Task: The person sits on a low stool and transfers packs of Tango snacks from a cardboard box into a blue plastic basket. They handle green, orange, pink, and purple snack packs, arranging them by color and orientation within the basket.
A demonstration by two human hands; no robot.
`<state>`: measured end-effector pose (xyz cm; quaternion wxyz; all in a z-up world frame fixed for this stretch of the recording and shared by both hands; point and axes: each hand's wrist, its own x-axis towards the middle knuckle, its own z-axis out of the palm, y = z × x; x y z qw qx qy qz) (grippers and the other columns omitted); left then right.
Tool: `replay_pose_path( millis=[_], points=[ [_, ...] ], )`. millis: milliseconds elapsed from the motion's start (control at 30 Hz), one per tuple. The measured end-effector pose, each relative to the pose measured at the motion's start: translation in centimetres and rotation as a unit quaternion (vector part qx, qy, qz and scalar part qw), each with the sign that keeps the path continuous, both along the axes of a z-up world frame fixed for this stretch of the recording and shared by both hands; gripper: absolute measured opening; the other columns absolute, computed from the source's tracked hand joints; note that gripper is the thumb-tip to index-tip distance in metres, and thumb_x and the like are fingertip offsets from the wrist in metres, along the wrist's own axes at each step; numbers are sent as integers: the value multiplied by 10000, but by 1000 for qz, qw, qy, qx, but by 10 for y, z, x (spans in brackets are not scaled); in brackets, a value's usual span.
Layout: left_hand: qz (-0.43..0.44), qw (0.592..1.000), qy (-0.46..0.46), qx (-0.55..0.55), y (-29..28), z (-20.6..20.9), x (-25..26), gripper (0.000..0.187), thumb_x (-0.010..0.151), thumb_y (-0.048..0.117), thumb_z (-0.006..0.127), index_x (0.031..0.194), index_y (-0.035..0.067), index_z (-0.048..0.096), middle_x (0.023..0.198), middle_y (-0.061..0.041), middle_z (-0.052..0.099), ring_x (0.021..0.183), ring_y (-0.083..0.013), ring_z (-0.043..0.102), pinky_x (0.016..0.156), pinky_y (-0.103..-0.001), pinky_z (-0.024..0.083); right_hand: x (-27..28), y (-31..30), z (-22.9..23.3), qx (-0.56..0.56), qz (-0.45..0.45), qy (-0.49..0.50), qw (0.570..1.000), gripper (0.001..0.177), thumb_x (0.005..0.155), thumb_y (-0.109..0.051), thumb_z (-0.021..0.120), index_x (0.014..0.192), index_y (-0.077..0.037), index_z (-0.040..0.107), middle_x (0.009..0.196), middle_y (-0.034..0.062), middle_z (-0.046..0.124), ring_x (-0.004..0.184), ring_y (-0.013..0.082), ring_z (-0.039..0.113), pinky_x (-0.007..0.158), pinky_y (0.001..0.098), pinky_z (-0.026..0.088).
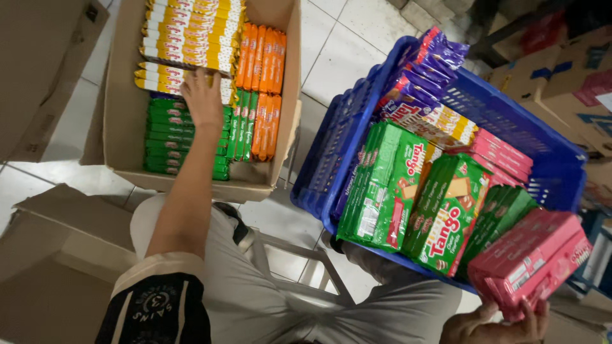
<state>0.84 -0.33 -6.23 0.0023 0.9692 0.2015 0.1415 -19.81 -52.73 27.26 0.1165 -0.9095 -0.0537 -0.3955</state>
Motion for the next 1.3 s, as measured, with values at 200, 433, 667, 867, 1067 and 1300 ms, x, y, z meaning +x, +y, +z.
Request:
replay_pose_path(
  millis=[200, 433, 667, 867, 1067, 1300],
  points=[
    [2, 999, 22, -34, 9, 50, -5, 678, 670, -126, 821, 1265, 126, 613, 1409, -238, 492, 1329, -426, 368, 1058, -592, 319, -10, 16, 18, 22, -57, -16, 998, 548, 1128, -347, 328, 1284, 179, 333, 1396, 378, 395, 1234, 528, 445, 1053, 520, 361],
    [-31, 896, -232, -378, -6, 184, -44, 604, 745, -22, 921, 1201, -54, 525, 1201, -197, 558, 1135, -380, 557, 920, -507, 506, -16, 21, 31, 64, -15, -50, 997, 371, 1119, -264, 349, 1175, 97, 285, 1343, 342, 371, 1247, 474, 369, 1071, 522, 262],
    [-147, 759, -400, -493, -29, 260, -81, 719, 983, 218, 860, 1327, 48, 252, 1354, -228, 474, 1265, -299, 508, 1029, -423, 472, -21, 42, 45, 110, 35, -107, 987, 292, 1085, -252, 373, 1140, 17, 273, 1299, 258, 354, 1242, 395, 356, 1084, 472, 285],
    [-77, 706, -292, -640, -108, 357, -122, 788, 902, 571, 595, 1445, 91, 285, 1470, -132, 459, 1360, -248, 475, 1135, -400, 380, -8, 62, 32, 279, 235, -121, 923, 435, 1009, -436, 466, 1182, -68, 309, 1237, 256, 453, 1136, 362, 500, 865, 395, 492],
    [-147, 493, -94, -852, -208, 392, -126, 526, 786, 424, 696, 1163, 68, 605, 991, -104, 748, 795, -187, 734, 694, -311, 614, -17, 98, 64, 428, 334, 322, 775, 1027, 818, -699, 599, 1496, -8, 254, 1575, 195, 318, 1379, 294, 431, 1154, 420, 367],
    [-227, 528, 21, -818, -238, 378, -125, 601, 852, 599, 455, 1209, 116, 473, 1041, -70, 689, 901, -159, 739, 754, -268, 570, 1, 93, 59, 497, 220, 343, 766, 755, 831, -284, 633, 1488, -20, 372, 1509, 156, 472, 1329, 209, 492, 1086, 337, 426]
  ],
)
